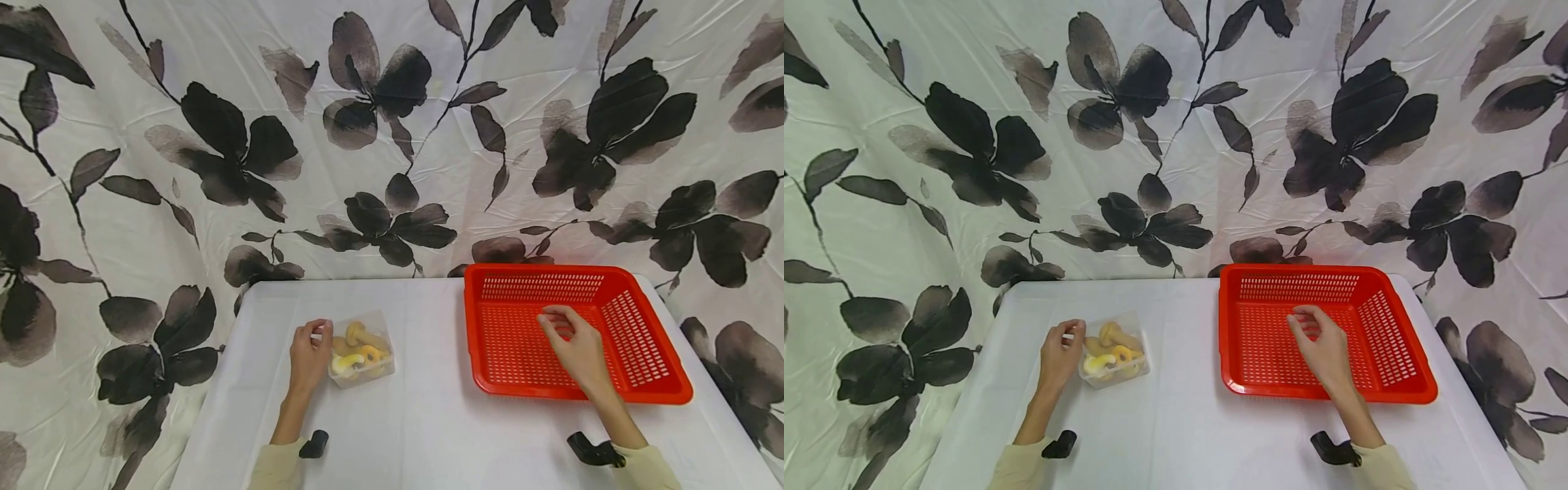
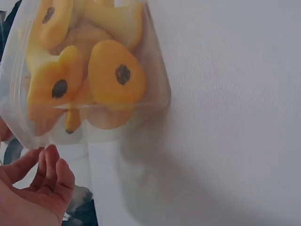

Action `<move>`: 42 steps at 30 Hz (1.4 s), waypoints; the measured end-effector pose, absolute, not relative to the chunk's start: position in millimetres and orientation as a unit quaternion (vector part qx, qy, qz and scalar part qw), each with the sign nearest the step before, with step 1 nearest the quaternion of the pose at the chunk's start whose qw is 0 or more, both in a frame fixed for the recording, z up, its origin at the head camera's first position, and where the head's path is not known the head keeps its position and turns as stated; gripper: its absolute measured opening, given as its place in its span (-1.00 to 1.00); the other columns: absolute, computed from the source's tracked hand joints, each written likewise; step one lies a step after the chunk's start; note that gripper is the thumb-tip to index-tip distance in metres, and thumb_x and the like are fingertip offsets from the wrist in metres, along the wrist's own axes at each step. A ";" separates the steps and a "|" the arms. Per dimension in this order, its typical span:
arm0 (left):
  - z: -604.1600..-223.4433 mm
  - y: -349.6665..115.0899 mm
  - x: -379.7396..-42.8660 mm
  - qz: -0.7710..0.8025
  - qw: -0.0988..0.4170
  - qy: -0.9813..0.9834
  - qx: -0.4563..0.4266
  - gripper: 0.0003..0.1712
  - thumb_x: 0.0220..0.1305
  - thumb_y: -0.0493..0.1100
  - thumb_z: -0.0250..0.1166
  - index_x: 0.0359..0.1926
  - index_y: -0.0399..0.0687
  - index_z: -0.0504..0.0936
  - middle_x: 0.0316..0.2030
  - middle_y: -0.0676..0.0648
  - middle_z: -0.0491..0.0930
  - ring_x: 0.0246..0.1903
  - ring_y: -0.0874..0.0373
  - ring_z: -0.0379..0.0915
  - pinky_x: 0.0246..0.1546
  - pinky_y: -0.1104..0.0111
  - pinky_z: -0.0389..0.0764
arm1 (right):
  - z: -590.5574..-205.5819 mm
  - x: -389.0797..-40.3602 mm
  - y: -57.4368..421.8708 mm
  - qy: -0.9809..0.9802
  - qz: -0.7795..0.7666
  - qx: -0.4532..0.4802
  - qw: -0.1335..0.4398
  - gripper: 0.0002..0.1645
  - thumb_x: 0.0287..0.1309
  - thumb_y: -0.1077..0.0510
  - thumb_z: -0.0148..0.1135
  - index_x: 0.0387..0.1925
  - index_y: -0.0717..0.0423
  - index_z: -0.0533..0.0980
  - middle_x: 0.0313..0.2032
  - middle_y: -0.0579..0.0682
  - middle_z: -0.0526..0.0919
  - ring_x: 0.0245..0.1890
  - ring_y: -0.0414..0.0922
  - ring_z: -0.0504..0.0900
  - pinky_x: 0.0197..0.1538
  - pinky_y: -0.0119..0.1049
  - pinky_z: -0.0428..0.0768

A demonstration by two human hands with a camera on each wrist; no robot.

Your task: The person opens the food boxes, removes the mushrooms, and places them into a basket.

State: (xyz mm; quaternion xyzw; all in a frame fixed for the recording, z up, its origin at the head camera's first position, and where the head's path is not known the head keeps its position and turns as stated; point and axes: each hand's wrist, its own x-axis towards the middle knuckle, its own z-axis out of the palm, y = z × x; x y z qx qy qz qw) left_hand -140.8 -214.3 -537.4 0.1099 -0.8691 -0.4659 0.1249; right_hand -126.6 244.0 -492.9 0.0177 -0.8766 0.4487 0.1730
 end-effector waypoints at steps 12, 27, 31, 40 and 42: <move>-539.3 -208.4 -137.0 -0.511 0.104 -0.842 0.139 -0.59 0.54 -0.04 0.17 0.11 -0.32 0.60 -0.03 -0.23 0.50 -0.24 0.09 0.42 -0.31 0.43 0.45 | -497.7 -124.2 216.0 -0.864 0.487 0.033 0.121 -0.69 0.41 0.09 0.31 0.05 0.19 0.61 -0.14 0.10 0.71 -0.18 -0.28 0.63 -0.04 -0.69 0.49; -533.7 -197.0 -137.0 -0.550 0.086 -0.820 0.133 -0.56 0.50 0.01 0.26 0.14 -0.24 0.63 0.04 -0.25 0.57 -0.25 0.12 0.49 -0.36 0.47 0.48 | -496.4 -121.1 162.2 -0.798 0.601 0.036 0.030 -0.64 0.37 0.10 0.36 0.09 0.19 0.61 -0.10 0.12 0.72 -0.15 -0.11 0.70 -0.03 -0.56 0.60; -531.7 -194.8 -138.5 -0.557 0.083 -0.815 0.136 -0.57 0.49 0.01 0.27 0.15 -0.21 0.64 0.04 -0.22 0.57 -0.26 0.13 0.47 -0.37 0.49 0.46 | -497.6 -122.0 145.2 -0.789 0.613 0.046 0.020 -0.73 0.36 0.16 0.35 0.02 0.18 0.63 -0.14 0.18 0.71 -0.19 -0.06 0.72 -0.06 -0.50 0.63; -534.1 -187.8 -142.1 -0.562 0.095 -0.809 0.143 -0.59 0.47 -0.02 0.30 0.14 -0.21 0.65 0.03 -0.22 0.58 -0.25 0.15 0.46 -0.35 0.49 0.46 | -496.4 -117.0 115.5 -0.780 0.621 0.070 0.030 -0.79 0.34 0.13 0.38 -0.07 0.16 0.65 -0.28 0.01 0.72 -0.31 -0.06 0.74 -0.12 -0.42 0.68; -534.8 -185.9 -142.6 -0.565 0.096 -0.807 0.143 -0.60 0.47 -0.02 0.30 0.13 -0.21 0.66 0.03 -0.22 0.58 -0.25 0.16 0.46 -0.34 0.49 0.47 | -497.7 -114.9 110.0 -0.778 0.624 0.073 0.027 -0.80 0.33 0.14 0.38 -0.09 0.15 0.65 -0.29 0.00 0.72 -0.32 -0.13 0.73 -0.12 -0.41 0.68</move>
